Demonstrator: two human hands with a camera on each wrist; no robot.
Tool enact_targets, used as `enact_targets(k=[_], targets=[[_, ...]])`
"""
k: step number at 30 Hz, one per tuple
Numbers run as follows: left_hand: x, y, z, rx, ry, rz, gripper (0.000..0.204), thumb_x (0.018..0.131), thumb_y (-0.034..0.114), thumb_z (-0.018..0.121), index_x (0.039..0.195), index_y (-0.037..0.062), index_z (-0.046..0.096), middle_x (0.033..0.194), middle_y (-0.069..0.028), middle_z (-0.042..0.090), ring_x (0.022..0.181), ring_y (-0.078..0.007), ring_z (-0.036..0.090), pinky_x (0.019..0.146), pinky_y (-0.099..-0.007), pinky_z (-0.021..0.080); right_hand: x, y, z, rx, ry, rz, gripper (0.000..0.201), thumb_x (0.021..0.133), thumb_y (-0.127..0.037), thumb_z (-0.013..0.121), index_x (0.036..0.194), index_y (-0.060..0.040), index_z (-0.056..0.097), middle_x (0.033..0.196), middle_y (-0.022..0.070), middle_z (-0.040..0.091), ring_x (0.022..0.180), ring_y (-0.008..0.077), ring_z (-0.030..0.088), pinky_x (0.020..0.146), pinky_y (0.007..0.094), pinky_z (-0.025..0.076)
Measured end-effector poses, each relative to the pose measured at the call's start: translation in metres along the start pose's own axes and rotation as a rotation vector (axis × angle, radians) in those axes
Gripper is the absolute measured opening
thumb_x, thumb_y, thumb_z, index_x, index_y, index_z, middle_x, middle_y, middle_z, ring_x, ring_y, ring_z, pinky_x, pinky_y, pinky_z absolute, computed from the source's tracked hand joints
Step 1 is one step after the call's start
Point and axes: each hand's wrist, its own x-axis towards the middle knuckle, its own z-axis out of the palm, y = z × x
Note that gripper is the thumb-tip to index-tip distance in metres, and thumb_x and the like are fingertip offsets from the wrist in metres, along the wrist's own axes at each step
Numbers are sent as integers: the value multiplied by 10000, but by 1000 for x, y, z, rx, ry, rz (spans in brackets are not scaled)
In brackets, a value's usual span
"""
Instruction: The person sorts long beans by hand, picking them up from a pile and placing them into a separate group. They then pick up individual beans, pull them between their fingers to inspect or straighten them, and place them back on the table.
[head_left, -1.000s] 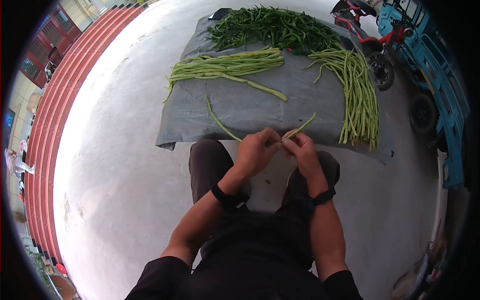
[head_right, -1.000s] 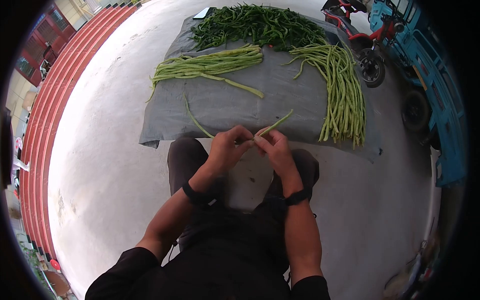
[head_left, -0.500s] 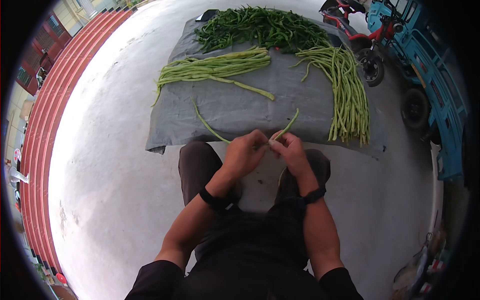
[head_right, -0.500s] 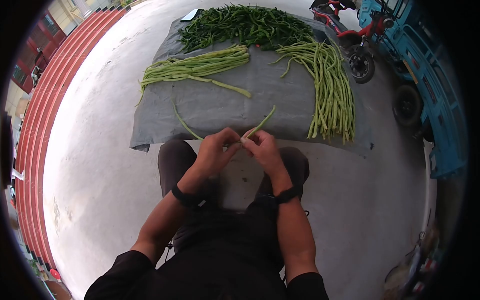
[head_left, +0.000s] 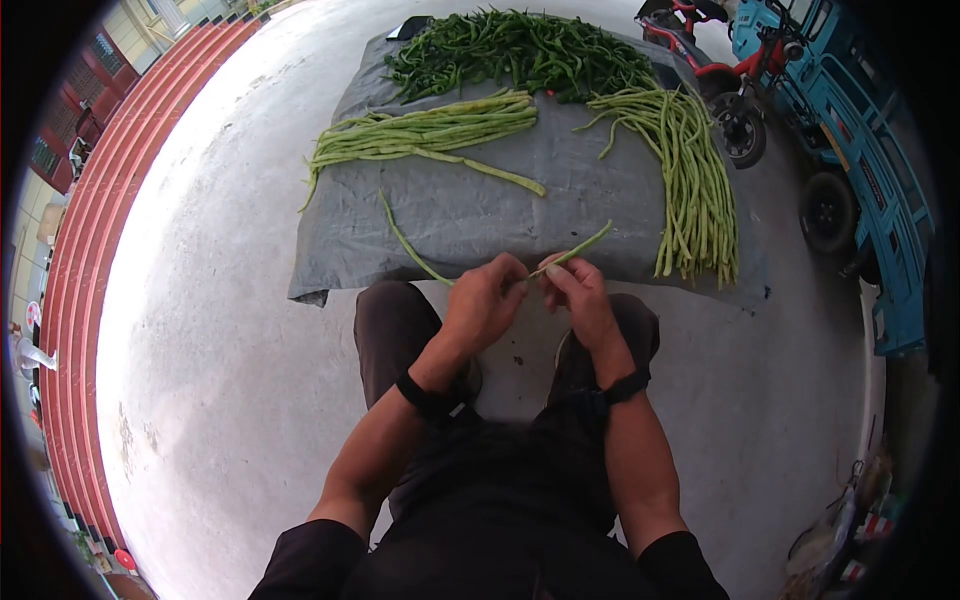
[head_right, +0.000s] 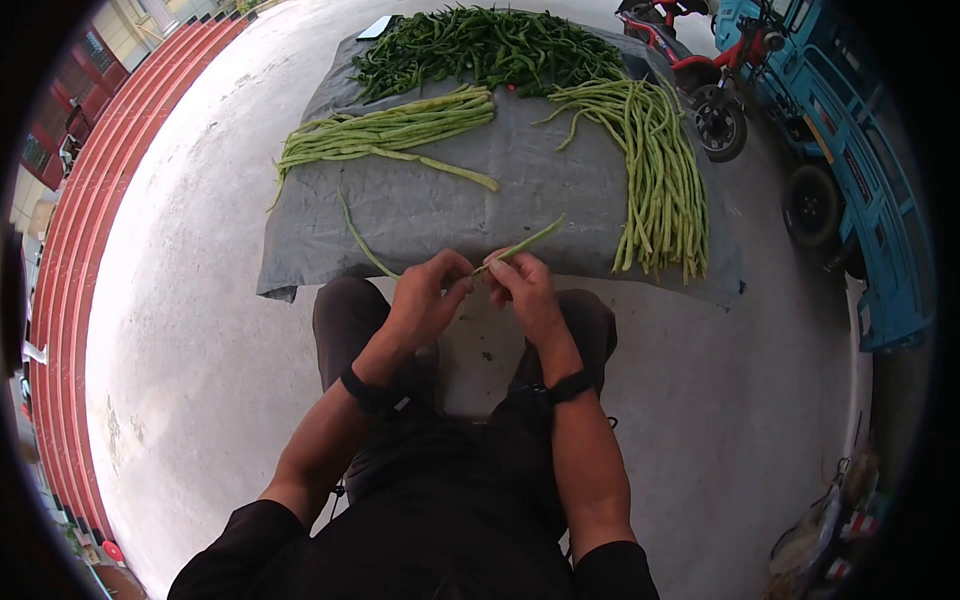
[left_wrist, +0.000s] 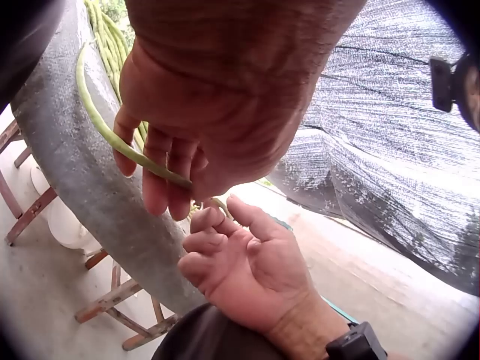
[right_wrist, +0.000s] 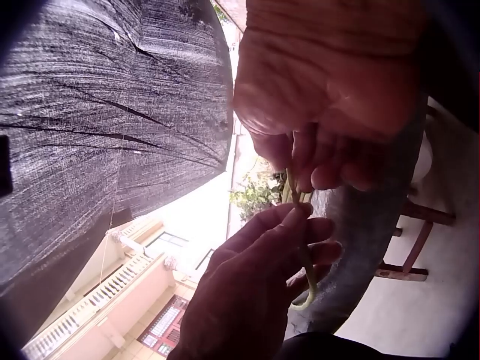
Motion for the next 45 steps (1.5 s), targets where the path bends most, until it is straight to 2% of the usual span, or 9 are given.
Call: enact_targets(k=[13, 16, 19, 22, 25, 40, 45], targets=[[4, 10, 3, -58, -1, 9, 185, 901, 178, 726, 1038, 55, 700, 920, -158, 765, 863, -369, 753, 749, -463, 573, 2, 1, -1, -48, 6, -55, 164, 1049, -196, 703, 1081, -36, 712, 875, 12, 701, 701, 70, 606, 619, 247, 494], [5, 11, 3, -9, -7, -9, 186, 902, 146, 712, 1042, 24, 709, 922, -143, 774, 843, -302, 764, 755, -399, 575, 1, 0, 0, -61, -11, -66, 155, 1048, -185, 704, 1082, -34, 718, 872, 6, 701, 703, 64, 602, 620, 242, 493], [5, 14, 2, 16, -13, -23, 168, 901, 153, 701, 1019, 34, 706, 905, -148, 765, 817, -321, 752, 731, -411, 566, 2, 3, -1, -72, -18, -63, 160, 1046, -186, 710, 1085, -31, 720, 862, 1, 697, 699, 62, 598, 619, 240, 488], [5, 17, 2, 55, -11, -10, 158, 882, 171, 703, 996, 62, 691, 915, -158, 754, 851, -390, 730, 734, -490, 551, 1, 2, 0, -86, -9, -60, 172, 1039, -196, 723, 1080, -29, 721, 850, -2, 690, 691, 61, 592, 616, 241, 483], [5, 17, 5, 90, 22, 41, 142, 877, 160, 685, 965, 48, 682, 869, -147, 739, 782, -354, 724, 706, -436, 550, 0, 0, 1, -92, 3, -60, 179, 1032, -205, 734, 1065, -30, 720, 836, -5, 681, 685, 62, 588, 614, 242, 479], [4, 22, 6, 126, 9, 34, 125, 864, 120, 685, 957, 38, 670, 867, -149, 733, 785, -343, 727, 716, -429, 556, 0, 2, 1, -86, 26, -44, 193, 1030, -219, 747, 1031, -27, 724, 803, -14, 668, 675, 60, 576, 601, 247, 468], [3, 22, 6, 90, -9, 12, 141, 900, 144, 697, 981, 29, 679, 899, -157, 749, 798, -344, 731, 731, -428, 558, 3, 4, -1, -123, 41, -41, 197, 1015, -217, 764, 1022, -23, 731, 788, -15, 673, 667, 61, 579, 593, 252, 472]])
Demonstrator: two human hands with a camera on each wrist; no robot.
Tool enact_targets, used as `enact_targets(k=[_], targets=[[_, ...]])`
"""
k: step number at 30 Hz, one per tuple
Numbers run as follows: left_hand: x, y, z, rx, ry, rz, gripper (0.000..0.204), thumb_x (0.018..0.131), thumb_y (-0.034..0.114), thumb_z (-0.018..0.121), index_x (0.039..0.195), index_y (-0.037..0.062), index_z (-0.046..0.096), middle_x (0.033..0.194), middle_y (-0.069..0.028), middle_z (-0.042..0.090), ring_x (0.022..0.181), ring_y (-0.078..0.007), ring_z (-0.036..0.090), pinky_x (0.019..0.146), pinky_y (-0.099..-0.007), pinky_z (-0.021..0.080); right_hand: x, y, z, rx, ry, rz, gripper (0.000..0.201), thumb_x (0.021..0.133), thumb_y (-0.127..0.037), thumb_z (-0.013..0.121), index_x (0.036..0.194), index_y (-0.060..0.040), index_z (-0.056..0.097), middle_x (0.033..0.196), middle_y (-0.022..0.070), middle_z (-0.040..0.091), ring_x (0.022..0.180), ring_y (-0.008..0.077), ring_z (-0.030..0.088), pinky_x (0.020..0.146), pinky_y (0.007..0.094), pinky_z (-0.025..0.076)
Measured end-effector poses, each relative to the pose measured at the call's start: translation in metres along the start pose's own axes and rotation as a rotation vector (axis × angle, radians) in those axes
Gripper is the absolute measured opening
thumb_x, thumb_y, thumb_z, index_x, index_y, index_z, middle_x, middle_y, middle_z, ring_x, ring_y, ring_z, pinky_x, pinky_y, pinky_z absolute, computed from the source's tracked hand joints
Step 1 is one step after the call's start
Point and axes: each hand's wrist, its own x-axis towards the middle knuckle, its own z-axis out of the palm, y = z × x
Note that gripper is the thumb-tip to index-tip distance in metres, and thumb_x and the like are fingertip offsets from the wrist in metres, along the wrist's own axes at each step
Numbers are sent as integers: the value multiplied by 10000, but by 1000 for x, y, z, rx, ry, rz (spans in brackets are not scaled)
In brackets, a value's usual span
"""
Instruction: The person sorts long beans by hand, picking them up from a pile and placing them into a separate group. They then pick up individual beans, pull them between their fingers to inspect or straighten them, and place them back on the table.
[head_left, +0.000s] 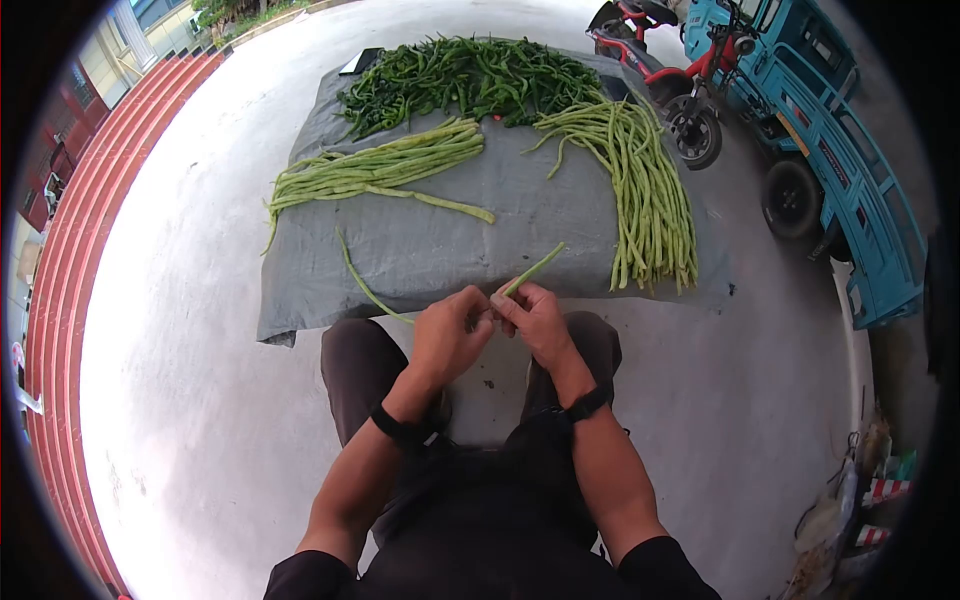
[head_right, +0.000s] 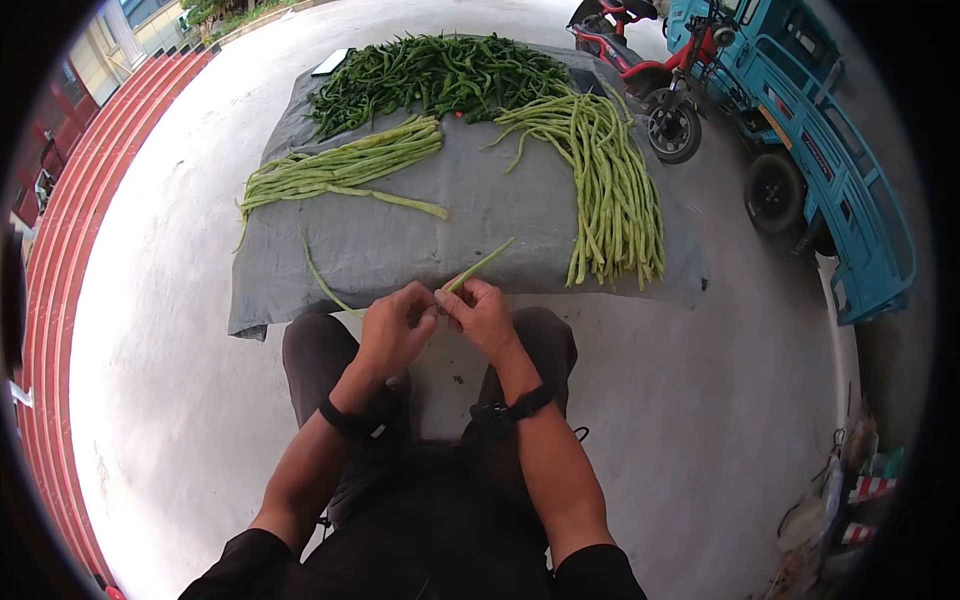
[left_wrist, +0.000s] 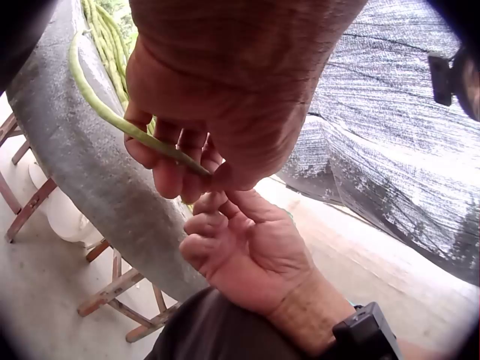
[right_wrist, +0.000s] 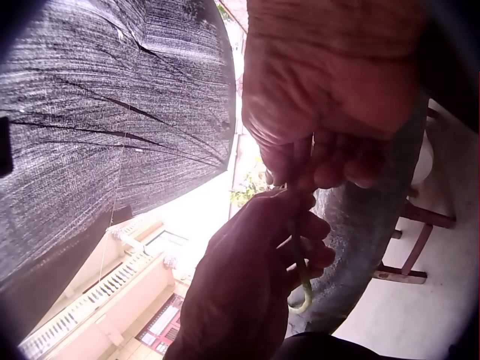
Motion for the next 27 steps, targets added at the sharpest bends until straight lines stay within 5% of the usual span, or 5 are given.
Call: enact_targets(k=[19, 27], targets=[[-6, -3, -5, -30, -2, -23, 199, 949, 219, 755, 978, 41, 671, 879, -151, 739, 768, -356, 711, 691, -451, 532, -5, -5, 1, 28, 23, -8, 165, 1020, -193, 760, 1030, -33, 724, 781, -28, 649, 666, 52, 568, 590, 244, 459], [-9, -14, -3, -108, -25, -43, 169, 969, 142, 743, 1014, 2, 661, 819, -106, 729, 724, -207, 707, 681, -348, 540, -5, -8, 0, 87, 17, 1, 147, 1027, -178, 746, 1039, -35, 720, 784, -28, 639, 671, 60, 563, 605, 251, 457]])
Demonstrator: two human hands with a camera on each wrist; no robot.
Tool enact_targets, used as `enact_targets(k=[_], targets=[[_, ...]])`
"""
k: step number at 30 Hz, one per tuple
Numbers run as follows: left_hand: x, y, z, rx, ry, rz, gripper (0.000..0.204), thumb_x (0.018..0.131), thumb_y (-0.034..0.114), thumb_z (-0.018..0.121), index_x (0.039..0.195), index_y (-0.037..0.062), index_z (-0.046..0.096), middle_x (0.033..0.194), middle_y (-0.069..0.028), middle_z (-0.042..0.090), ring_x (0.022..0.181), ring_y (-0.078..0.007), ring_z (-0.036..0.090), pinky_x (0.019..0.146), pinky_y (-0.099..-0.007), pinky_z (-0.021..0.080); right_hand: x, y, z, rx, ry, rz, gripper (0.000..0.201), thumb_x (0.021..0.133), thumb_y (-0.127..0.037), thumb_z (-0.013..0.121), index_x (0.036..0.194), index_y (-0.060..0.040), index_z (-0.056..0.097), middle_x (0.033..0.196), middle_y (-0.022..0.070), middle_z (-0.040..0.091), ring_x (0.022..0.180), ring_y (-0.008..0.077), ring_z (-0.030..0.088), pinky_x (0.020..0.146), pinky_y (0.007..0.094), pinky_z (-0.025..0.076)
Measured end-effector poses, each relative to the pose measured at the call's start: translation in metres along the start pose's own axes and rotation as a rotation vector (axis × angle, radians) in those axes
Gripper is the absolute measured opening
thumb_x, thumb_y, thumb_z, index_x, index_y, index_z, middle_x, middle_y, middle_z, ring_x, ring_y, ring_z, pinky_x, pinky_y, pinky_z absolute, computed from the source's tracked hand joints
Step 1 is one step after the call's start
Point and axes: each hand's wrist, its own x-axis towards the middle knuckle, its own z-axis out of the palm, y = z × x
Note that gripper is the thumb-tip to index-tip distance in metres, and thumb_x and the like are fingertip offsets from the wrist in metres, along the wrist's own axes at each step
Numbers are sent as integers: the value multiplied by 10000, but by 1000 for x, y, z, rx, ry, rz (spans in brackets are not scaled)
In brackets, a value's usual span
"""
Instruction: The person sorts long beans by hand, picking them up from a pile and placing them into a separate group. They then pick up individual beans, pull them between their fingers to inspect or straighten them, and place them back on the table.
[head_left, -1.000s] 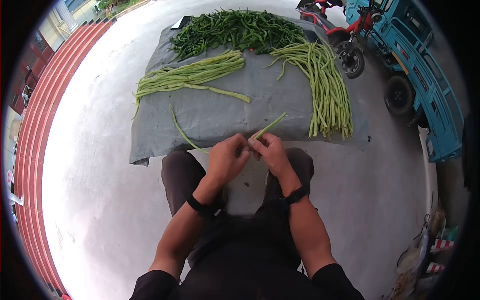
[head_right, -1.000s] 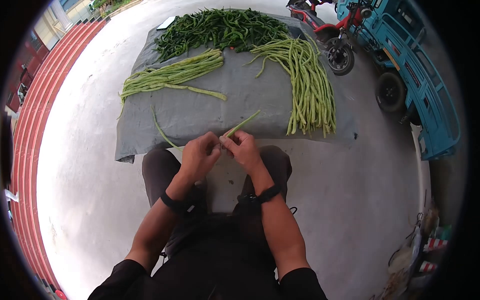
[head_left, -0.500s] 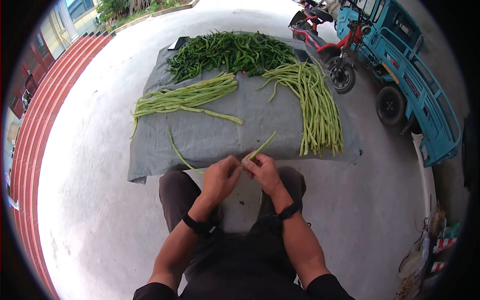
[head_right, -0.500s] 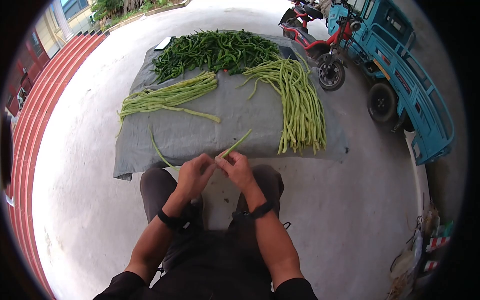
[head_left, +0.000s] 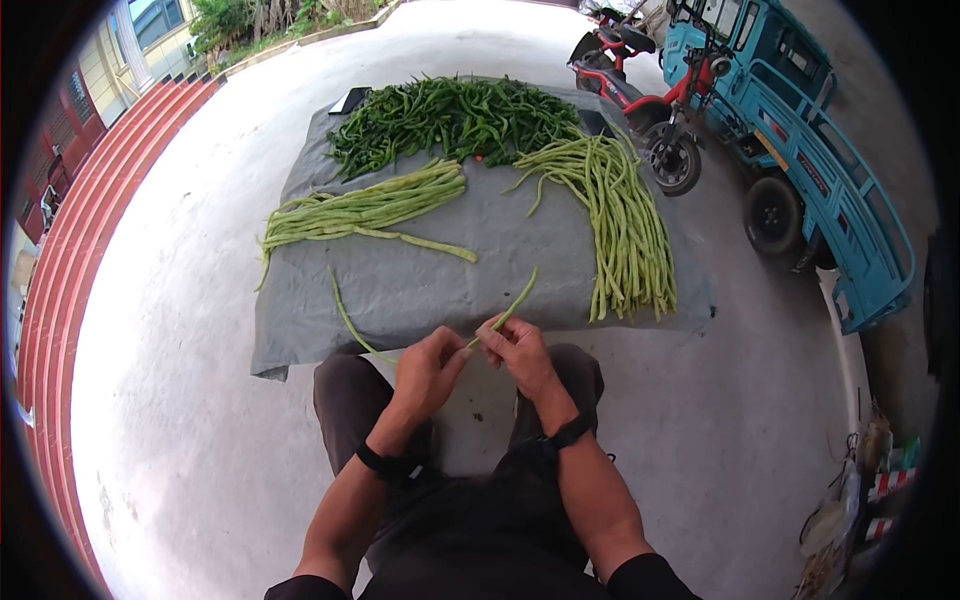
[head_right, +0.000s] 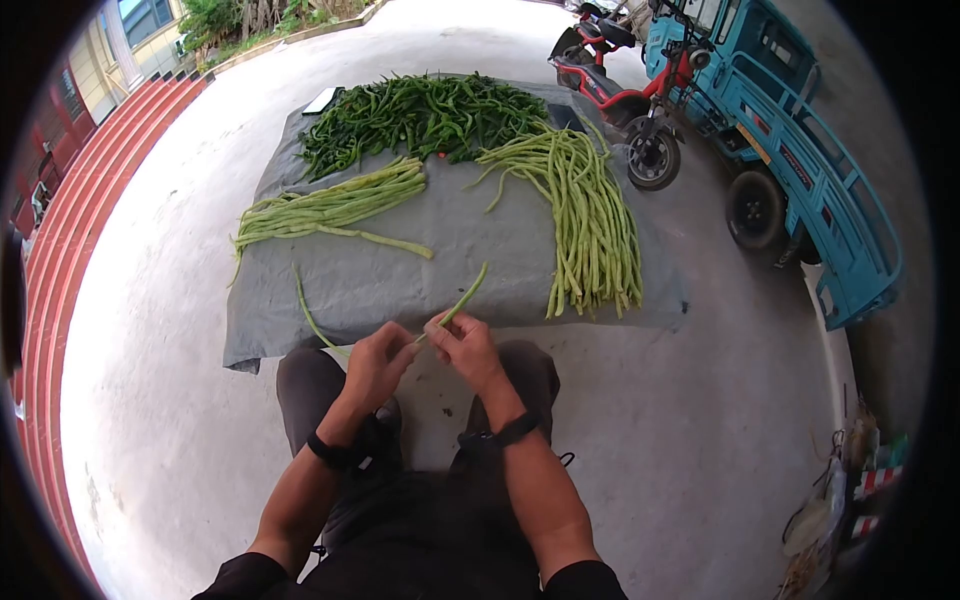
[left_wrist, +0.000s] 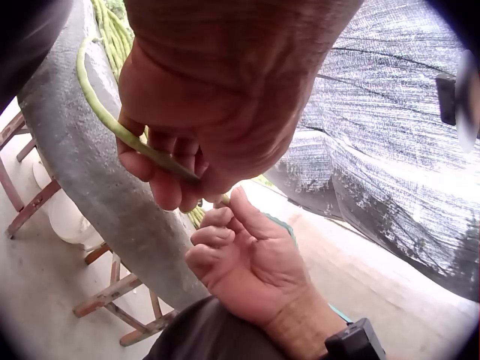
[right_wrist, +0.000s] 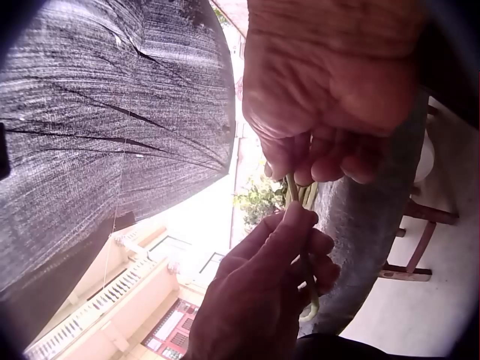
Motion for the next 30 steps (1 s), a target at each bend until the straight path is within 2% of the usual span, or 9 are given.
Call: enact_targets(k=[4, 13, 19, 30], targets=[[-1, -5, 0, -58, -20, 7, 153, 987, 127, 722, 1010, -6, 649, 793, -67, 713, 699, -142, 676, 654, -317, 532, 0, 2, -1, 1, -14, -6, 154, 1028, -188, 746, 1041, -37, 722, 786, -25, 641, 669, 64, 565, 605, 252, 456], [-2, 3, -7, -88, -36, -26, 141, 966, 118, 727, 978, -3, 657, 768, -53, 695, 692, -123, 653, 636, -309, 505, -2, 0, -1, 29, -39, 7, 138, 1026, -189, 751, 1060, -56, 734, 795, -18, 657, 667, 67, 580, 599, 251, 465], [-3, 1, -6, -93, -57, -56, 139, 955, 120, 731, 976, -5, 675, 792, -53, 695, 731, -107, 645, 674, -305, 508, -2, 1, -2, 24, -63, 20, 136, 1031, -191, 747, 1067, -61, 733, 803, -8, 675, 663, 70, 599, 596, 257, 477], [-1, 7, -7, -104, -22, -20, 122, 942, 112, 738, 947, 1, 687, 810, -25, 699, 739, -91, 623, 680, -300, 496, -2, 0, -5, 101, -75, 34, 157, 1037, -208, 739, 1081, -57, 733, 842, 17, 696, 698, 89, 629, 634, 258, 509]])
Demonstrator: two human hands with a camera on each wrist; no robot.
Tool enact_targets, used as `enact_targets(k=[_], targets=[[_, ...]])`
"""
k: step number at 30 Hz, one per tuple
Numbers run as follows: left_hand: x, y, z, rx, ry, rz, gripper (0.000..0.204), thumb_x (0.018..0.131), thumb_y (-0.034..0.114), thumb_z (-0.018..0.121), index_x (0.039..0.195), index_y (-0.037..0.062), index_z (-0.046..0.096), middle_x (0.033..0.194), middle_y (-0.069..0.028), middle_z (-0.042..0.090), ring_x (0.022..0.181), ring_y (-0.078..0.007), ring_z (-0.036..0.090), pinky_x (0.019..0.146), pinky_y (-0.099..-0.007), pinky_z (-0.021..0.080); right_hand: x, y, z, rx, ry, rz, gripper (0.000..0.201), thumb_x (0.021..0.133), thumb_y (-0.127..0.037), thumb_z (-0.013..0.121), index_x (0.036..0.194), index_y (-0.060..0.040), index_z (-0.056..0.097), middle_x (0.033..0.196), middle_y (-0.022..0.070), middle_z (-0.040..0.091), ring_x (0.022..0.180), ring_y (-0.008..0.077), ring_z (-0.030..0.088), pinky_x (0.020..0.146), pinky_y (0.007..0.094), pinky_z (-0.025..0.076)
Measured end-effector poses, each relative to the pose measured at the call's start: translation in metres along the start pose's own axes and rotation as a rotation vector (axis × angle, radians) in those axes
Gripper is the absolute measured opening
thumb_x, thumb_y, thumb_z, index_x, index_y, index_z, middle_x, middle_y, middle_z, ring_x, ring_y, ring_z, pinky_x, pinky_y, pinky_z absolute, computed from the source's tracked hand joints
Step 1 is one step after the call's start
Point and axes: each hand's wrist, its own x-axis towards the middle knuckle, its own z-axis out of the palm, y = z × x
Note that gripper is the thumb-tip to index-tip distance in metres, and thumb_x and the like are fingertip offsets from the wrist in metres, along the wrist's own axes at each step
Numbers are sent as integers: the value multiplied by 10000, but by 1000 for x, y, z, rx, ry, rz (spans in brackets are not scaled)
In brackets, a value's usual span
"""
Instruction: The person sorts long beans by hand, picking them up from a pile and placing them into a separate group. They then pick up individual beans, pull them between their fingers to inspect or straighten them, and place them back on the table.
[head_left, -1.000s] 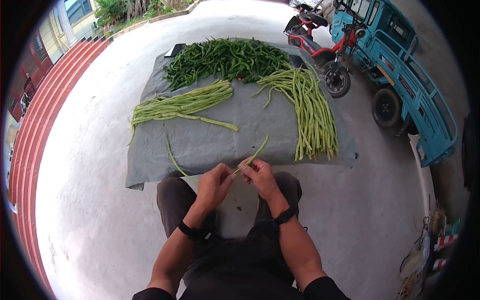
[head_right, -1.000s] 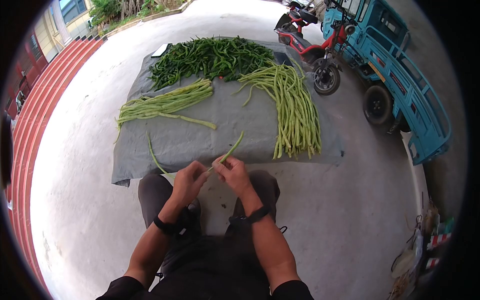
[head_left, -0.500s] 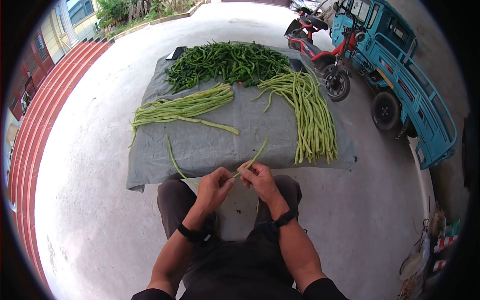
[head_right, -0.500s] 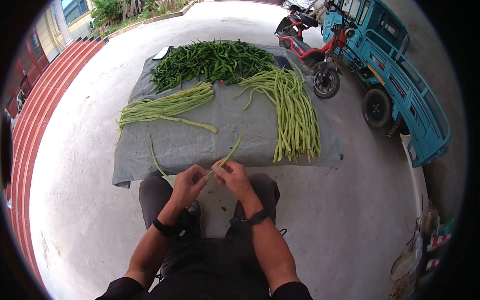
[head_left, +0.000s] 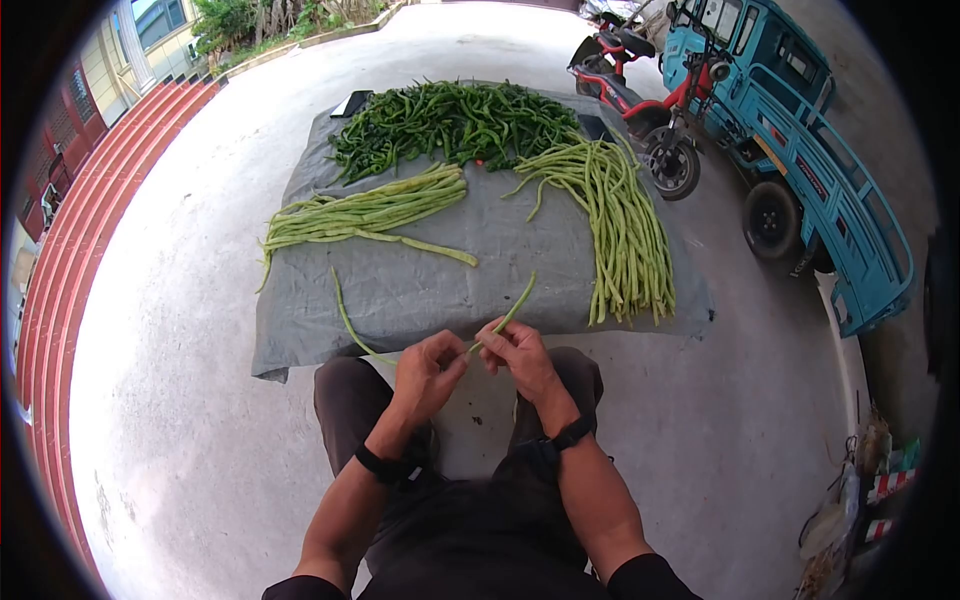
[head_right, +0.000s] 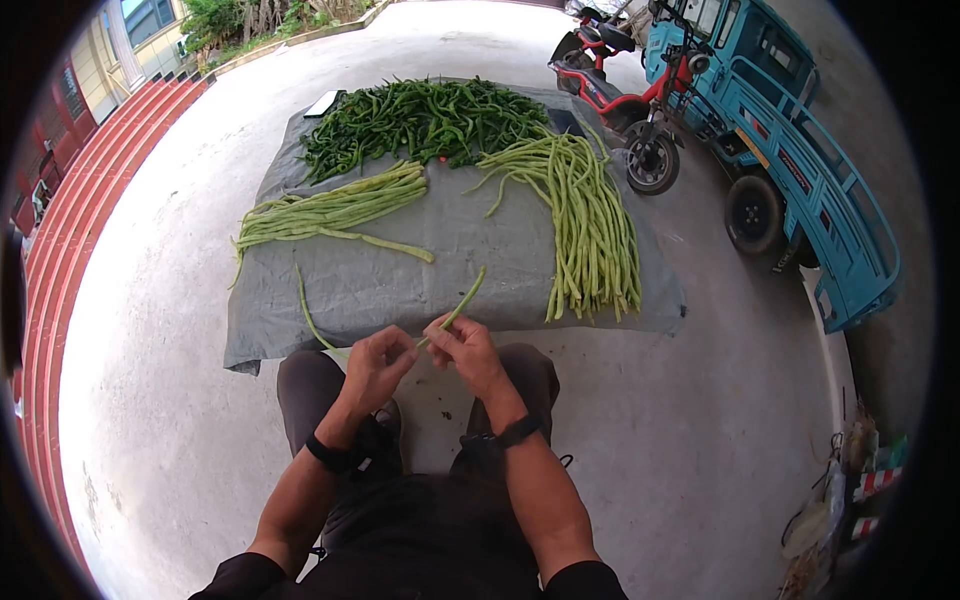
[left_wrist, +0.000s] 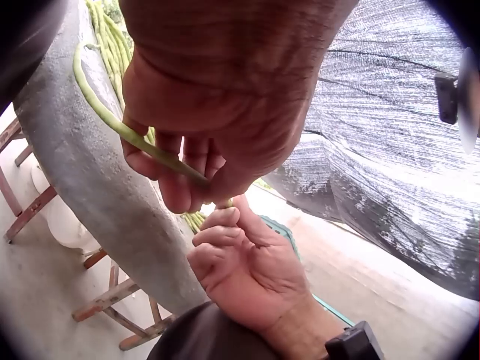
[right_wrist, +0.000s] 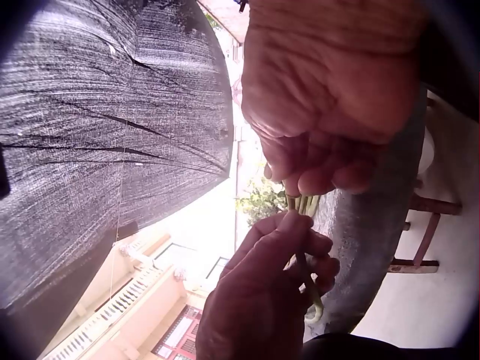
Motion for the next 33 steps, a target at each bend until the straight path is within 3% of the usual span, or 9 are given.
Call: enact_targets(k=[4, 13, 19, 22, 25, 33], targets=[[2, 4, 3, -143, 6, -54, 90, 968, 87, 721, 933, 13, 685, 802, 8, 680, 735, -64, 603, 672, -268, 480, 2, 3, -5, 103, -14, -35, 172, 1043, -217, 737, 1097, -55, 736, 867, 29, 707, 723, 109, 652, 654, 263, 527], [9, 4, 17, -608, 28, -81, 59, 1003, 63, 694, 968, 18, 679, 855, -1, 674, 761, -88, 643, 714, -257, 525, 0, -1, -8, 247, -39, -85, 163, 1064, -200, 708, 1119, -49, 733, 893, 28, 712, 758, 119, 667, 695, 271, 548], [10, 6, 19, -700, 38, -91, 57, 994, 67, 706, 974, 17, 689, 862, -6, 680, 766, -90, 652, 724, -259, 532, -1, -2, -7, 274, -32, -94, 160, 1063, -191, 709, 1134, -48, 729, 896, 22, 709, 773, 117, 667, 718, 273, 552], [12, 6, 19, -688, 26, -109, 59, 989, 64, 707, 966, 14, 686, 852, -7, 684, 764, -86, 655, 707, -249, 525, 0, -1, -8, 274, -15, -109, 153, 1062, -191, 711, 1128, -53, 728, 893, 21, 708, 772, 115, 666, 717, 270, 546], [16, -1, 11, -368, -86, -63, 44, 974, 47, 698, 958, 11, 679, 839, -4, 687, 755, -74, 650, 684, -239, 506, 0, 0, -10, 229, -3, -101, 144, 1059, -195, 716, 1111, -60, 725, 891, 23, 707, 769, 114, 665, 712, 267, 538], [9, 5, 7, -198, -37, -58, 25, 924, 38, 688, 928, 21, 670, 810, 17, 675, 747, -47, 620, 662, -237, 473, -2, -2, -6, 146, -19, -64, 144, 1045, -193, 733, 1096, -59, 718, 891, 33, 707, 773, 109, 662, 707, 261, 531]])
